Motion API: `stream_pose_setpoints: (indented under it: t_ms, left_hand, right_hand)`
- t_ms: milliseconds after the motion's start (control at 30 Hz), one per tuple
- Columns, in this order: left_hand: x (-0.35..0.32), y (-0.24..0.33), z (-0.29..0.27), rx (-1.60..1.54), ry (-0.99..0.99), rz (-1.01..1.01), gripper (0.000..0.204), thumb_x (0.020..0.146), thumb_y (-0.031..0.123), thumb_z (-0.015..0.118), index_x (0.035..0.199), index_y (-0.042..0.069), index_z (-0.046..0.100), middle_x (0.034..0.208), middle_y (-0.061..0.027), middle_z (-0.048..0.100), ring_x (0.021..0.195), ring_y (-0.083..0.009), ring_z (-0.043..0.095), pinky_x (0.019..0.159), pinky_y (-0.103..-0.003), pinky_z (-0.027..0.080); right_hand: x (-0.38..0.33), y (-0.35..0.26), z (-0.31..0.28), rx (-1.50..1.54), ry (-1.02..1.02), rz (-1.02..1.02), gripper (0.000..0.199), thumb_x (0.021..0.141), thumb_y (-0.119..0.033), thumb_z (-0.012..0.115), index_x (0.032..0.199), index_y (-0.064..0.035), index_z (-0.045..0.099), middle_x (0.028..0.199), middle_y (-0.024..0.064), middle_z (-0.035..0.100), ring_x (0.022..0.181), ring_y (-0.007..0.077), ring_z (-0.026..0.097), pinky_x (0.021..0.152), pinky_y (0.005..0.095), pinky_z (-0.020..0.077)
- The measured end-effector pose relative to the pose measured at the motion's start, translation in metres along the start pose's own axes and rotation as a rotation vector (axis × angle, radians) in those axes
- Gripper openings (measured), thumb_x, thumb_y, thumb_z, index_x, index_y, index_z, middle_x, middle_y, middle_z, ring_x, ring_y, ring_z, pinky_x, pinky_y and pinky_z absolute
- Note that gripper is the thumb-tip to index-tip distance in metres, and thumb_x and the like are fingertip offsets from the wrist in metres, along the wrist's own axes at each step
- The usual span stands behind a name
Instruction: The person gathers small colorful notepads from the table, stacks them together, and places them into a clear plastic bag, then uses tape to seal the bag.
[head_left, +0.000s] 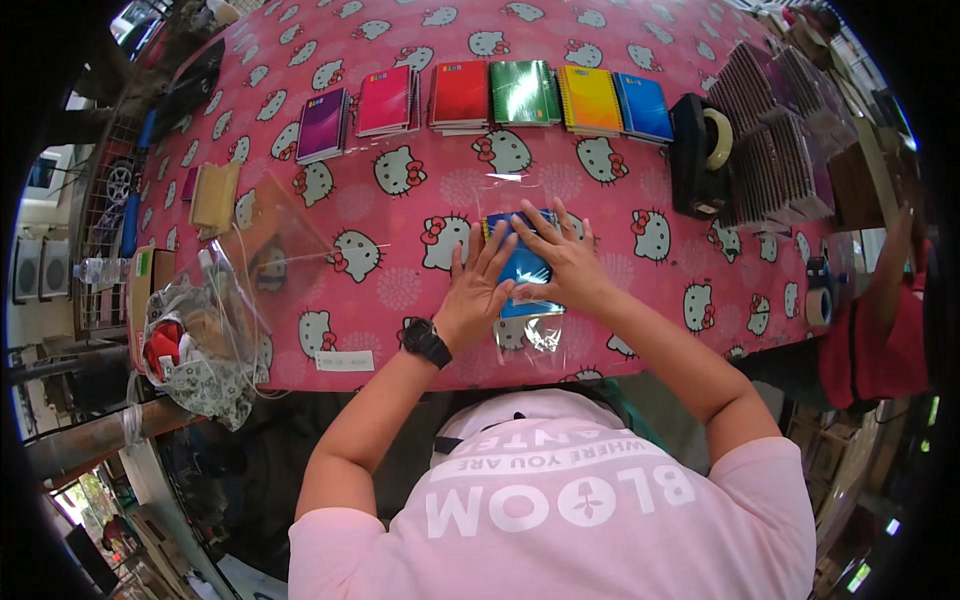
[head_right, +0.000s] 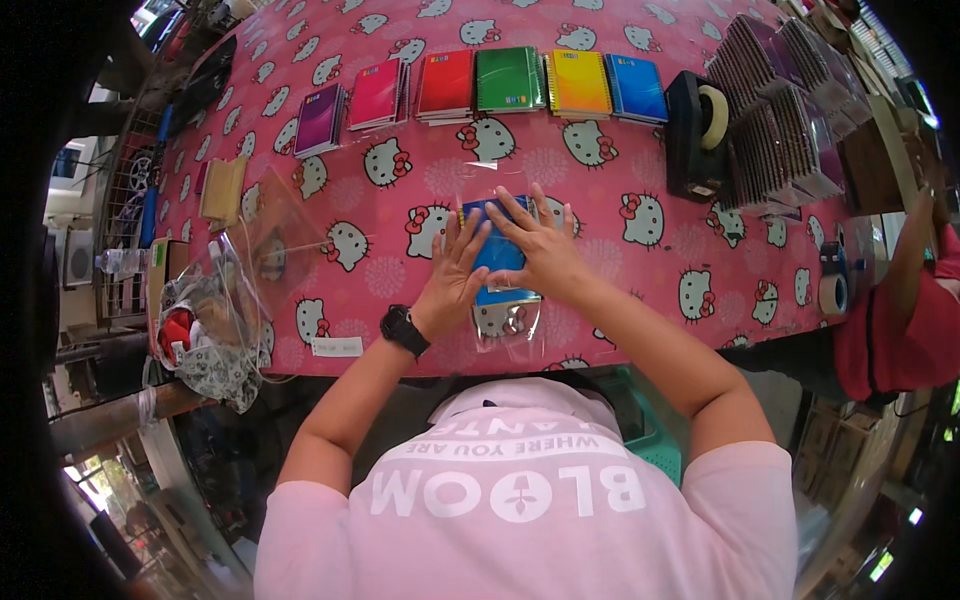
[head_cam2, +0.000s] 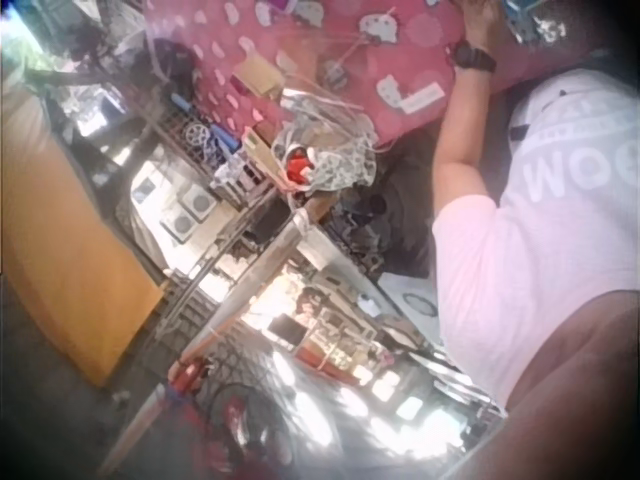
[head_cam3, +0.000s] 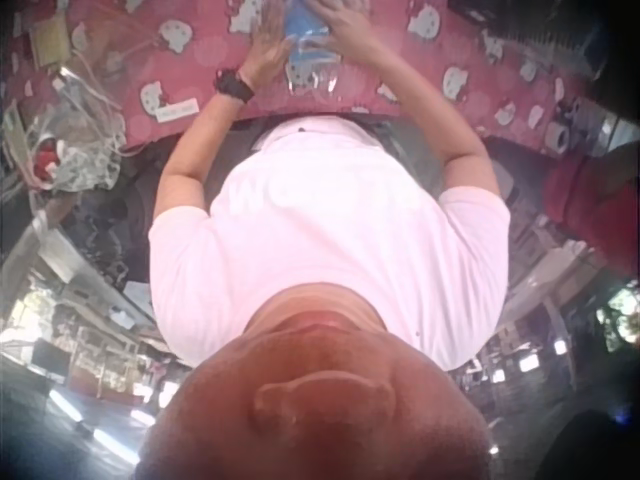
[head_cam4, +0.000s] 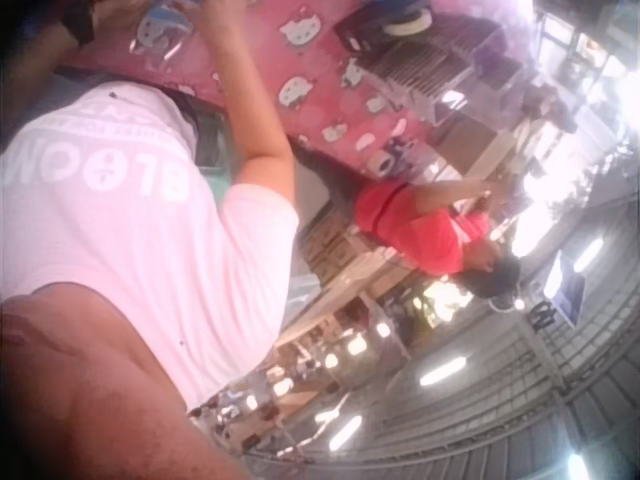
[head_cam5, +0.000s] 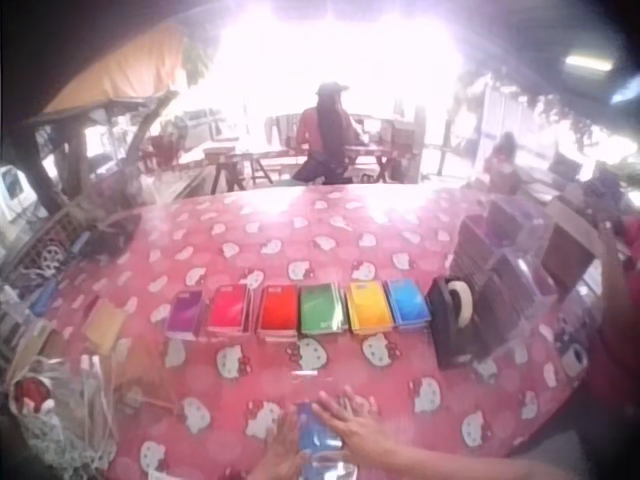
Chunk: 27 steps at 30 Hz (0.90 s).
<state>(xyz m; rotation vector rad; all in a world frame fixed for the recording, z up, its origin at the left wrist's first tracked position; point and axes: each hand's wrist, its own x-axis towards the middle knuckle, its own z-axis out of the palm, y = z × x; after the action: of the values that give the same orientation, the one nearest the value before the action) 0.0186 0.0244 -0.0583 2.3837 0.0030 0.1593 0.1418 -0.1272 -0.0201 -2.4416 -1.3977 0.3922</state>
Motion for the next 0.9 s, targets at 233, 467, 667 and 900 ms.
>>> stream_pose_setpoints:
  t_ms: [233, 467, 667, 900]
  left_hand:
    - [0.025, 0.010, -0.017, 0.116, -0.092, -0.090, 0.072, 0.076, 0.049, 0.062, 0.138, 0.029, 0.033, 0.149, 0.0060, 0.019, 0.138, -0.0332, 0.000, 0.101, -0.067, 0.001]
    - [0.022, 0.005, -0.012, 0.121, -0.050, -0.095, 0.073, 0.070, 0.042, 0.069, 0.135, 0.029, 0.039, 0.148, 0.0037, 0.023, 0.137, -0.0375, 0.008, 0.103, -0.062, 0.010]
    - [0.031, 0.006, -0.005, 0.075, -0.049, -0.044, 0.076, 0.067, 0.047, 0.069, 0.135, 0.033, 0.038, 0.147, 0.0064, 0.022, 0.137, -0.0364, 0.007, 0.100, -0.068, 0.007]
    - [0.024, 0.002, -0.010, 0.110, -0.043, -0.091, 0.075, 0.068, 0.047, 0.069, 0.134, 0.032, 0.038, 0.147, 0.0059, 0.022, 0.136, -0.0365, 0.009, 0.100, -0.068, 0.008]
  right_hand:
    - [0.006, -0.001, 0.011, 0.106, 0.130, 0.023, 0.133, 0.042, -0.064, 0.076, 0.145, -0.0167, 0.008, 0.151, 0.0087, 0.004, 0.137, 0.0388, -0.002, 0.098, 0.0694, 0.0074]
    - [-0.018, 0.063, -0.015, 0.226, 0.636, -0.097, 0.073, 0.067, -0.039, 0.075, 0.125, -0.0043, 0.048, 0.130, 0.0193, 0.045, 0.123, 0.0358, 0.039, 0.100, 0.0470, 0.0317]
    - [-0.061, 0.241, -0.071, 0.018, 0.988, 0.770, 0.035, 0.082, -0.027, 0.063, 0.097, 0.0043, 0.062, 0.097, 0.0210, 0.061, 0.085, 0.0343, 0.058, 0.079, 0.0390, 0.0447]
    - [-0.045, 0.224, -0.088, 0.598, 1.012, 0.622, 0.029, 0.080, -0.024, 0.067, 0.086, 0.0048, 0.064, 0.073, 0.0121, 0.064, 0.069, 0.0203, 0.059, 0.066, 0.0303, 0.0449]
